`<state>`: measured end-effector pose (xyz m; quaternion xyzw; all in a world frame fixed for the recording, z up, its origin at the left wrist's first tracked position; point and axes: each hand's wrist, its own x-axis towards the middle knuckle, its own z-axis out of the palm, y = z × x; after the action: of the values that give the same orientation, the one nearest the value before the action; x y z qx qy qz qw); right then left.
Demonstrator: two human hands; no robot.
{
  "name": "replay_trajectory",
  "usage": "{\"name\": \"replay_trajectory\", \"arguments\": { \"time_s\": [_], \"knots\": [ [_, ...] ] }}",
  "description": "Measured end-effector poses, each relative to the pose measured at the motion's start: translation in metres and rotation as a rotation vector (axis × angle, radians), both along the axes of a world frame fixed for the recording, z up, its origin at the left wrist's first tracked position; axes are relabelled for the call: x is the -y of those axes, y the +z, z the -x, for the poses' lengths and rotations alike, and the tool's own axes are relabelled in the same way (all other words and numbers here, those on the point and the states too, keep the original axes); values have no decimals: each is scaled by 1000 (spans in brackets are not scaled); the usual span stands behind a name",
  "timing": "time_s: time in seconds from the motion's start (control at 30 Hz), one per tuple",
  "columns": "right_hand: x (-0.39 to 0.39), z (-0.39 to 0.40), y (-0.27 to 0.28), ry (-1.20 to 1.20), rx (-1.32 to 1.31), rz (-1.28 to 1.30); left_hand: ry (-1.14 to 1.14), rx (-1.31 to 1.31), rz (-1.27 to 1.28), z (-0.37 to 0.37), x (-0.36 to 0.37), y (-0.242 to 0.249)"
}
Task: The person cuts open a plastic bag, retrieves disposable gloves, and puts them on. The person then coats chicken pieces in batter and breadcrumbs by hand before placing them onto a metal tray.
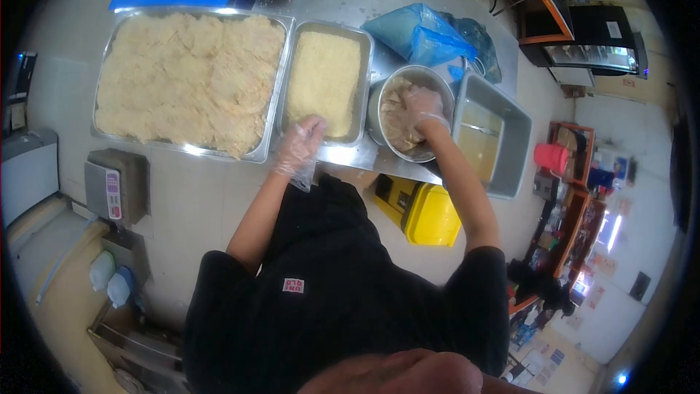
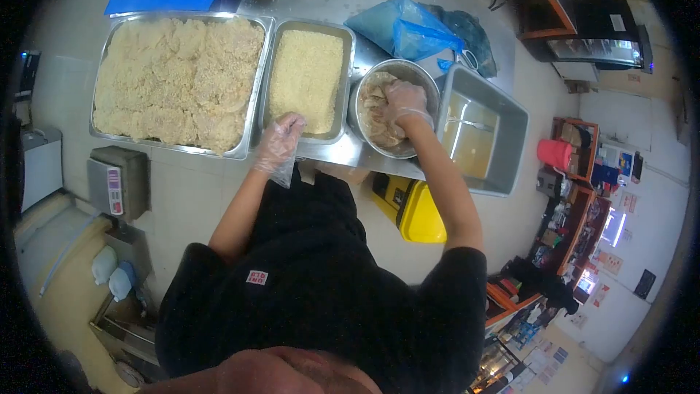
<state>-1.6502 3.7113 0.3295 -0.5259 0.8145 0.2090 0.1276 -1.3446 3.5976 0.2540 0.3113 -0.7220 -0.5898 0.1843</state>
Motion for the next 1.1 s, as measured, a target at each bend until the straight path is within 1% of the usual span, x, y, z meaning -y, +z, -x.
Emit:
{"name": "replay_trajectory", "arguments": {
  "time_s": [0.03,0.13,0.23,0.27,0.33,0.43,0.53,0.63,0.73,0.8,0.83,0.9,1.03,1.1],
  "knots": [
    [4,3,-6,6,-25,-68,-2,0,-16,0,0,0],
    [10,11,-4,-47,2,-96,15,-7,37,-2,1,11],
    [1,16,-15,3,-47,-13,8,-15,18,-2,2,6],
    [-6,22,-14,7,-33,78,12,-24,43,-2,2,3],
    [-16,22,7,17,-2,257,25,-39,88,-2,1,0],
    [-24,17,51,-50,3,264,27,-99,75,-1,1,0],
    [-36,11,60,-12,-131,405,-26,-38,11,-2,4,16],
    [-36,11,33,-9,-123,255,-21,-67,20,-1,1,8],
    [-19,-20,16,96,-44,-66,-47,-20,23,-1,1,8],
    [-29,-15,-27,121,-41,-90,-29,-43,33,-1,1,7],
    [-30,-18,-37,136,-38,-102,-17,-53,39,-1,1,6],
    [-32,-19,-37,69,82,-110,-13,-92,65,-1,1,1],
    [-33,-34,12,-41,432,-62,-4,-106,78,1,1,-2],
    [-41,-22,26,-172,669,55,84,-51,298,7,4,7]
  ]
}}
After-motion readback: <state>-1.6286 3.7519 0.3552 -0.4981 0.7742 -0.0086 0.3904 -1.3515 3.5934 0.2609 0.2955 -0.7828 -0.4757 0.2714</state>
